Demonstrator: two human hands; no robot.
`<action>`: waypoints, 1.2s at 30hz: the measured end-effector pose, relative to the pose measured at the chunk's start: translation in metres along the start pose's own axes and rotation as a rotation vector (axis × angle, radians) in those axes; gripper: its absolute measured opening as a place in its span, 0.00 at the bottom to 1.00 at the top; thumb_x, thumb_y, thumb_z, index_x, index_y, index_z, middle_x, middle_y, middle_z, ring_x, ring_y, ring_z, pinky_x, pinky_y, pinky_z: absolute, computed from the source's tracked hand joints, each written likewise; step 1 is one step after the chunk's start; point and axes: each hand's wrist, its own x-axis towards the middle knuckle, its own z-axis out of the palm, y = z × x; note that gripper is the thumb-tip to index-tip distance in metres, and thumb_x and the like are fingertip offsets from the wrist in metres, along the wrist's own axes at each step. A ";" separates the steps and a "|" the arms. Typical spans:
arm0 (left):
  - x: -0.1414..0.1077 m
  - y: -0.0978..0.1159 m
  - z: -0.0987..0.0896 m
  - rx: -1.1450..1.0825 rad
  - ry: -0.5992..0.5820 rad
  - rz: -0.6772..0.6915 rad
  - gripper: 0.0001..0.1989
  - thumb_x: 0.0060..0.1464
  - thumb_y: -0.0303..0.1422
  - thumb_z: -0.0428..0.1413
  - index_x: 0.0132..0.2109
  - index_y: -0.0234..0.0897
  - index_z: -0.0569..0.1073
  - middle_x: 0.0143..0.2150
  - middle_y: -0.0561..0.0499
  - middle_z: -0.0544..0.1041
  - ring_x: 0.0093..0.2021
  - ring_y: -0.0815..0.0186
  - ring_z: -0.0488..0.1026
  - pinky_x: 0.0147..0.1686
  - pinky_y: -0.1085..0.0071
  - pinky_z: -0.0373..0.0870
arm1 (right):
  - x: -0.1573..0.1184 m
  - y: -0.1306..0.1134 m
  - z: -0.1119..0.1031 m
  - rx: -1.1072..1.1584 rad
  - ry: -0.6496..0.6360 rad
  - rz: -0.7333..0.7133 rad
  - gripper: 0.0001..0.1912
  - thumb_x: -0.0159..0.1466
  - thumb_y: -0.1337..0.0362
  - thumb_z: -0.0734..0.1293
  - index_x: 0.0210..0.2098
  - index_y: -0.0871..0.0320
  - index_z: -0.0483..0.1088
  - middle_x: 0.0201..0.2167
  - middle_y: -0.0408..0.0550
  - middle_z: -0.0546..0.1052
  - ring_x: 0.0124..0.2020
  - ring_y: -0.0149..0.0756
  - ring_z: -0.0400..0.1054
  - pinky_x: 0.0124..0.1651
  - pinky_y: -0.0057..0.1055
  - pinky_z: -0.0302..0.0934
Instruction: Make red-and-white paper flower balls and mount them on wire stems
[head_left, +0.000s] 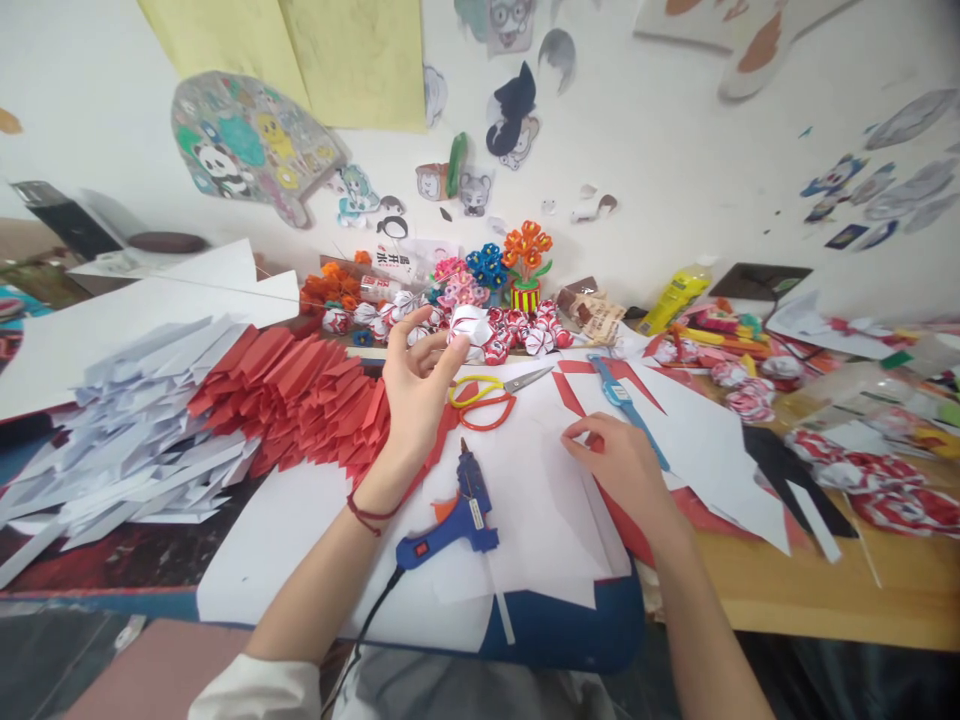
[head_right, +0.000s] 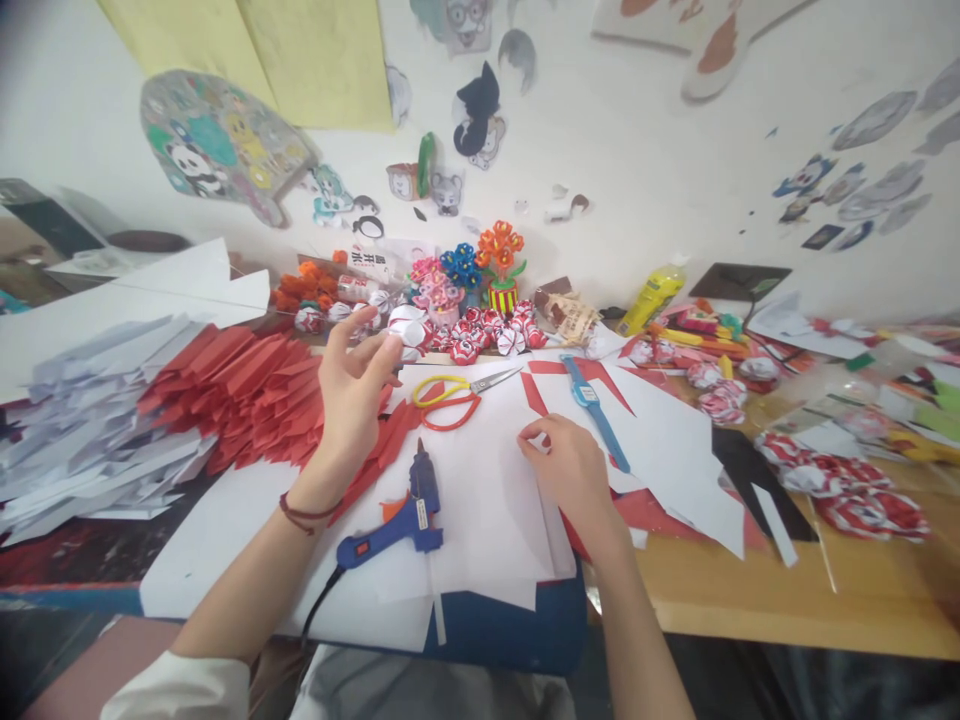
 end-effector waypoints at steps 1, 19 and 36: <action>0.001 0.000 -0.001 0.011 0.015 0.007 0.28 0.51 0.42 0.66 0.55 0.40 0.68 0.37 0.49 0.77 0.33 0.68 0.76 0.24 0.79 0.69 | 0.000 0.001 -0.001 -0.012 -0.005 0.005 0.07 0.61 0.62 0.66 0.32 0.53 0.77 0.35 0.43 0.78 0.30 0.36 0.68 0.38 0.34 0.58; 0.009 0.006 -0.011 0.000 -0.089 -0.037 0.25 0.53 0.43 0.64 0.54 0.40 0.69 0.33 0.53 0.75 0.27 0.70 0.75 0.20 0.78 0.65 | -0.005 0.006 -0.008 0.248 -0.164 0.012 0.10 0.61 0.61 0.64 0.35 0.55 0.78 0.25 0.46 0.81 0.25 0.40 0.74 0.32 0.35 0.65; 0.004 0.007 -0.008 -0.110 -0.417 -0.206 0.31 0.52 0.43 0.65 0.59 0.40 0.64 0.26 0.56 0.74 0.22 0.72 0.69 0.20 0.78 0.60 | -0.004 -0.034 -0.032 0.215 0.251 -0.286 0.24 0.62 0.55 0.70 0.57 0.48 0.70 0.55 0.50 0.74 0.51 0.47 0.71 0.51 0.44 0.67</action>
